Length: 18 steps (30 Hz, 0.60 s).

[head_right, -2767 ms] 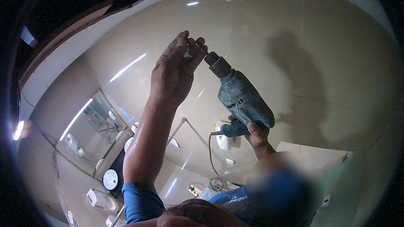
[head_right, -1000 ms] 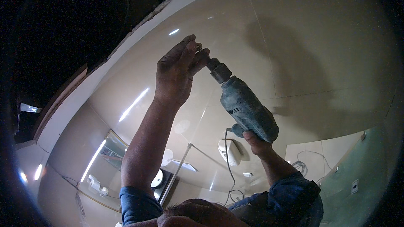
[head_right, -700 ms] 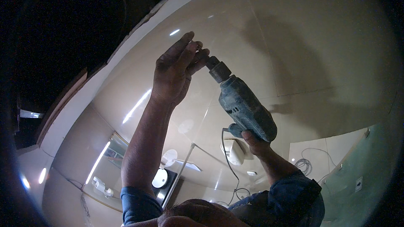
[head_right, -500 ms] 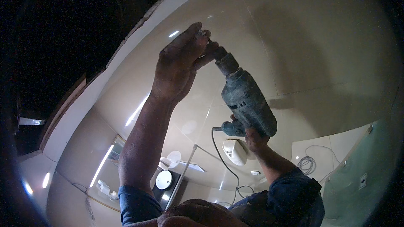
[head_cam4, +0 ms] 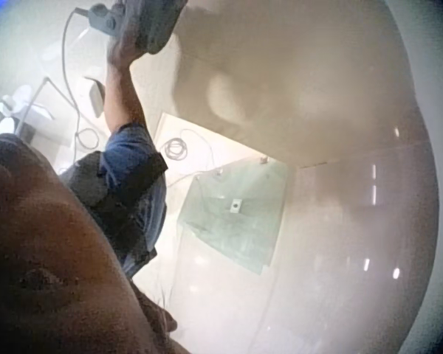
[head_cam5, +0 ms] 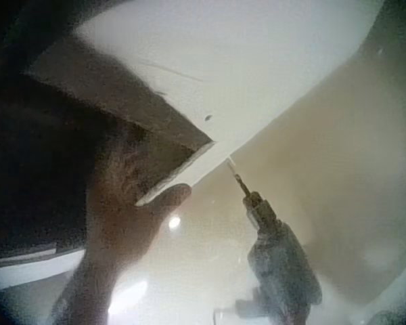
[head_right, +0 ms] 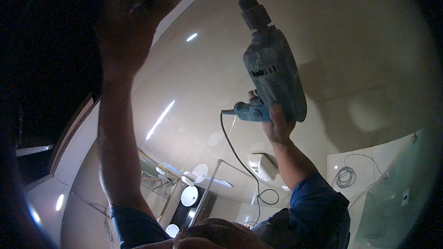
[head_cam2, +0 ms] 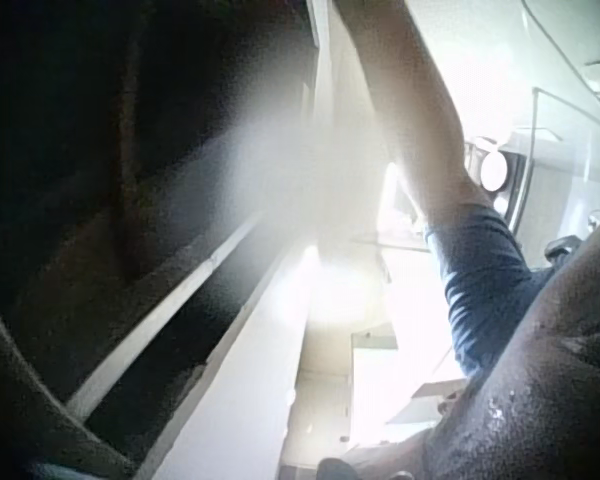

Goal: The person uses a corded electric drill to drive screws into a ceiling or overhead structure. They repeatedly insert screws into the drill and drive them into the ceiling, working along a linear section.

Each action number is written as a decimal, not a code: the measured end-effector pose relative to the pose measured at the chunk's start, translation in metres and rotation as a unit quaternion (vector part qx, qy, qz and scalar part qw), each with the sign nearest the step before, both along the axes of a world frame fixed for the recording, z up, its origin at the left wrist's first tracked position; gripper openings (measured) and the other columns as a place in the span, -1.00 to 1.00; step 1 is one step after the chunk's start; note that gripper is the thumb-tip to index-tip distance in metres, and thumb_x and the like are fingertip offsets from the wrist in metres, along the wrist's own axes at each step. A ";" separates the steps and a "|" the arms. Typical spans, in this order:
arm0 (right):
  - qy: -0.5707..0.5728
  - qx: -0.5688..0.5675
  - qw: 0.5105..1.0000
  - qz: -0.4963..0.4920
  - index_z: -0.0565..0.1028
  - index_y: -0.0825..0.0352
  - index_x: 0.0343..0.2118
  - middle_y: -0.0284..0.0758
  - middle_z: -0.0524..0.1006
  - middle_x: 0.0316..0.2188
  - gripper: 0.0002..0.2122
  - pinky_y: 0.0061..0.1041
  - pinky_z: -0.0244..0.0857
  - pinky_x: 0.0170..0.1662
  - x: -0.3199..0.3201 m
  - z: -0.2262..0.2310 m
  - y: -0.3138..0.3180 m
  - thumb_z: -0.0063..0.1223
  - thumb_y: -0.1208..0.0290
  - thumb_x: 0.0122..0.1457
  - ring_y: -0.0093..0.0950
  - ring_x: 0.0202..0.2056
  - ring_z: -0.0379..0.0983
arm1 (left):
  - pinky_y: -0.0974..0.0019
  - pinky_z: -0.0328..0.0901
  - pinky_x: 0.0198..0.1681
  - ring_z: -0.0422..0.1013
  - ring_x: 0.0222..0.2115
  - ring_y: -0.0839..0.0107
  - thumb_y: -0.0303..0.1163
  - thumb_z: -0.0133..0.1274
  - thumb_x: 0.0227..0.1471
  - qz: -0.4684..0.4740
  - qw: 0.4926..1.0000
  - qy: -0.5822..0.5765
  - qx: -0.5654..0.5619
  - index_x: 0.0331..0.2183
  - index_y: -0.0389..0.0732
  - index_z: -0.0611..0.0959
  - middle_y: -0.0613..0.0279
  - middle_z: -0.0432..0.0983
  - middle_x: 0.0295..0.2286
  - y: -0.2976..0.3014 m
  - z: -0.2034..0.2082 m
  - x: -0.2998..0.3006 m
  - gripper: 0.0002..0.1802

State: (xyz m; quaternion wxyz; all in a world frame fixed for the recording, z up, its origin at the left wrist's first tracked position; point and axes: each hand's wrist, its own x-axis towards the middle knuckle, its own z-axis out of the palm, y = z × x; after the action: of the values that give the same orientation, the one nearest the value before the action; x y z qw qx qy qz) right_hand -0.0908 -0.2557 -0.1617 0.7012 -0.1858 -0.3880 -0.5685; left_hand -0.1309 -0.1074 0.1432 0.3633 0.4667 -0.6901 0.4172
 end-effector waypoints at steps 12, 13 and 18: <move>0.005 -0.020 0.999 -0.037 0.39 0.34 0.15 -0.11 0.53 0.01 -0.47 -0.01 0.53 0.12 -0.009 0.032 -0.008 0.34 0.33 0.16 -0.22 -0.02 0.59 | 0.03 0.42 0.07 0.56 -0.06 0.00 -0.23 0.38 0.02 0.339 0.939 0.036 0.043 0.00 -0.36 0.60 -0.19 0.61 -0.11 -0.032 0.039 -0.017 -0.42; 0.013 -0.018 0.999 -0.033 0.39 0.35 0.15 -0.11 0.53 0.01 -0.47 -0.02 0.54 0.11 -0.009 0.033 -0.009 0.34 0.33 0.16 -0.22 -0.02 0.59 | 0.02 0.43 0.05 0.58 -0.08 -0.02 -0.21 0.38 0.02 0.371 0.928 0.028 0.028 -0.02 -0.37 0.61 -0.21 0.62 -0.14 -0.034 0.038 -0.015 -0.42; 0.003 -0.043 0.999 -0.033 0.39 0.38 0.15 -0.10 0.55 -0.01 -0.47 -0.09 0.58 0.09 -0.011 0.035 -0.011 0.33 0.34 0.17 -0.23 -0.01 0.60 | 0.02 0.46 -0.01 0.61 -0.17 -0.09 -0.16 0.33 0.07 0.303 0.948 -0.093 -0.042 -0.05 -0.43 0.63 -0.29 0.64 -0.22 -0.041 0.032 -0.004 -0.43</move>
State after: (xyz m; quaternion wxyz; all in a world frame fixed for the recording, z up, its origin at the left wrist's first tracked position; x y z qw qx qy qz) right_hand -0.1019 -0.2671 -0.1264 0.6749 -0.2297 -0.4035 -0.5735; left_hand -0.1353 -0.1482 0.1753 0.1737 0.5971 -0.5289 0.5775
